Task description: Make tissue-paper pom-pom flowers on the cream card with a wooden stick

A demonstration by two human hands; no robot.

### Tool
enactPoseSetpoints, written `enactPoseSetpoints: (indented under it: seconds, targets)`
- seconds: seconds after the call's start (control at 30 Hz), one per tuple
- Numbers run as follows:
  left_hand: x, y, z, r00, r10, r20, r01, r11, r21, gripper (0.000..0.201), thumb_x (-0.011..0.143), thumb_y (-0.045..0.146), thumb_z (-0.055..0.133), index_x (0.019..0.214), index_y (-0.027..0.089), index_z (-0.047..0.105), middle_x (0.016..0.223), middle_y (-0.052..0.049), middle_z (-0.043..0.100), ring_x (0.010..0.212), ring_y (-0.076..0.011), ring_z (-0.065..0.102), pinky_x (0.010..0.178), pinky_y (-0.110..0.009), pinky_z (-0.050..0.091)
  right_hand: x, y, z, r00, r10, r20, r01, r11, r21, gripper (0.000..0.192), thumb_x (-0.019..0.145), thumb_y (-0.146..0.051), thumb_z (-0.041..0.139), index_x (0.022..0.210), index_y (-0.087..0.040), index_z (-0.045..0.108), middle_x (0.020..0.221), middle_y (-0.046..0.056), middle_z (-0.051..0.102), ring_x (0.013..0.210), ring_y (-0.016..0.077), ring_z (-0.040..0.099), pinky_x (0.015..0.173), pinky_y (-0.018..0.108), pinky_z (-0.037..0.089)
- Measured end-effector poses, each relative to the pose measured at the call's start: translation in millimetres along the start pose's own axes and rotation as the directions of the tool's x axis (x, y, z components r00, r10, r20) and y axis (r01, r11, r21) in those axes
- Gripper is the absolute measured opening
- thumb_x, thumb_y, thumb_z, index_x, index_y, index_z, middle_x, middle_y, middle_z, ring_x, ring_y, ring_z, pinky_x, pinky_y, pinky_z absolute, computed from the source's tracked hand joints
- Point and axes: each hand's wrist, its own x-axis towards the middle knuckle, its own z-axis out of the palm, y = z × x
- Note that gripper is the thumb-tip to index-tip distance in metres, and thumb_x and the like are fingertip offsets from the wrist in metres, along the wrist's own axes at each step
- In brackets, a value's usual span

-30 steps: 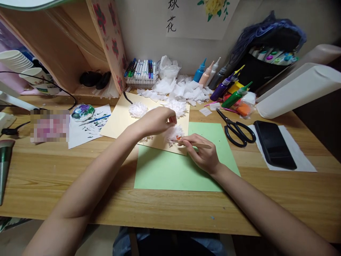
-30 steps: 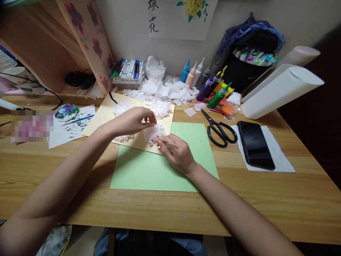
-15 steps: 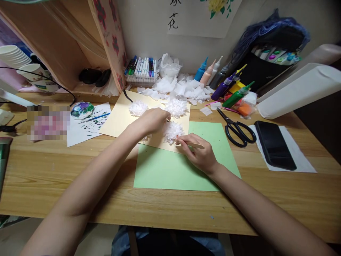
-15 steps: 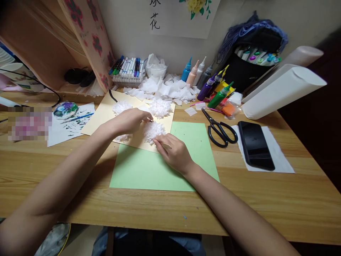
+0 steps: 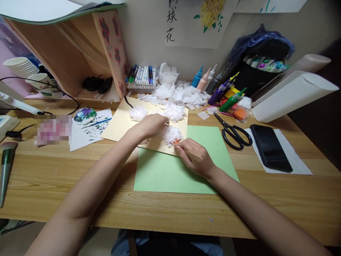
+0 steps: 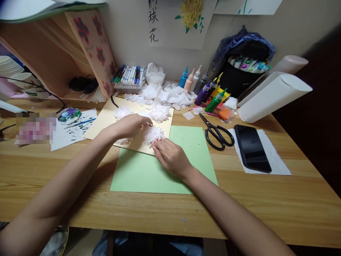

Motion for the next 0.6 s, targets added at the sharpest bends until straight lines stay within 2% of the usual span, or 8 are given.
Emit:
enactPoseSetpoints:
  seconds: [0.1, 0.2, 0.3, 0.37, 0.43, 0.5, 0.6]
  targets:
    - [0, -3, -0.3, 1.000, 0.005, 0.006, -0.005, 0.999, -0.043, 0.045, 0.075, 0.004, 0.043, 0.113, 0.015, 0.063, 0.106, -0.011, 0.070, 0.093, -0.0227, 0.064, 0.072, -0.028, 0.045, -1, 0, -4, 0.996, 0.054, -0.071, -0.050, 0.997, 0.054, 0.017, 0.089, -0.011, 0.045, 0.089, -0.019, 0.060, 0.075, 0.005, 0.068, 0.069, 0.0162, 0.061, 0.061, 0.029, 0.049]
    - [2, -14, -2.0, 0.999, 0.034, 0.020, -0.030, 0.982, -0.184, 0.049, 0.072, 0.002, 0.043, 0.114, 0.016, 0.062, 0.105, -0.008, 0.070, 0.093, -0.0187, 0.064, 0.073, -0.025, 0.046, -2, 0, -7, 0.988, 0.105, -0.111, -0.092, 0.988, 0.122, 0.018, 0.089, -0.012, 0.044, 0.084, -0.020, 0.060, 0.072, 0.003, 0.067, 0.066, 0.0155, 0.061, 0.059, 0.029, 0.049]
    - [3, -31, -5.0, 0.996, -0.006, -0.089, -0.022, 0.950, -0.311, 0.045, 0.072, 0.002, 0.043, 0.110, 0.016, 0.062, 0.097, -0.005, 0.071, 0.088, -0.0154, 0.063, 0.073, -0.023, 0.046, -3, 0, -7, 0.966, 0.197, -0.167, -0.164, 0.968, 0.190, 0.020, 0.089, -0.013, 0.043, 0.080, -0.020, 0.059, 0.066, 0.001, 0.064, 0.062, 0.0149, 0.060, 0.058, 0.029, 0.048]
    - [3, -43, -7.0, 0.969, -0.113, -0.218, 0.052, 0.962, -0.270, 0.036, 0.075, 0.006, 0.043, 0.103, 0.016, 0.063, 0.094, -0.005, 0.069, 0.087, -0.0166, 0.061, 0.073, -0.025, 0.045, -3, 1, -7, 0.951, 0.245, -0.190, -0.204, 0.956, 0.211, 0.021, 0.089, -0.013, 0.042, 0.078, -0.020, 0.059, 0.064, 0.001, 0.063, 0.061, 0.0145, 0.060, 0.057, 0.029, 0.048]
    - [2, -50, -8.1, 0.942, -0.180, -0.284, 0.131, 0.974, -0.183, 0.026, 0.078, 0.015, 0.049, 0.098, 0.016, 0.065, 0.096, -0.007, 0.067, 0.091, -0.0196, 0.059, 0.075, -0.028, 0.044, -4, 2, -6, 0.945, 0.264, -0.192, -0.222, 0.951, 0.215, 0.020, 0.089, -0.014, 0.043, 0.077, -0.020, 0.058, 0.063, 0.000, 0.062, 0.061, 0.0141, 0.060, 0.057, 0.029, 0.048]
    - [0, -52, -8.3, 0.951, -0.167, -0.258, 0.142, 0.983, -0.114, 0.024, 0.076, 0.028, 0.058, 0.096, 0.017, 0.067, 0.098, -0.008, 0.064, 0.096, -0.0228, 0.056, 0.079, -0.030, 0.043, -4, 3, -5, 0.948, 0.260, -0.185, -0.219, 0.951, 0.219, 0.019, 0.089, -0.013, 0.044, 0.077, -0.020, 0.058, 0.062, 0.000, 0.062, 0.060, 0.0137, 0.060, 0.057, 0.028, 0.048]
    - [-1, -45, -7.3, 0.976, -0.079, -0.203, 0.072, 0.996, -0.045, 0.032, 0.069, 0.038, 0.068, 0.095, 0.019, 0.068, 0.099, -0.009, 0.061, 0.099, -0.0259, 0.054, 0.082, -0.033, 0.042, -5, 3, -5, 0.954, 0.241, -0.177, -0.199, 0.954, 0.224, 0.019, 0.089, -0.012, 0.043, 0.078, -0.019, 0.058, 0.062, 0.000, 0.061, 0.060, 0.0133, 0.059, 0.057, 0.028, 0.047]
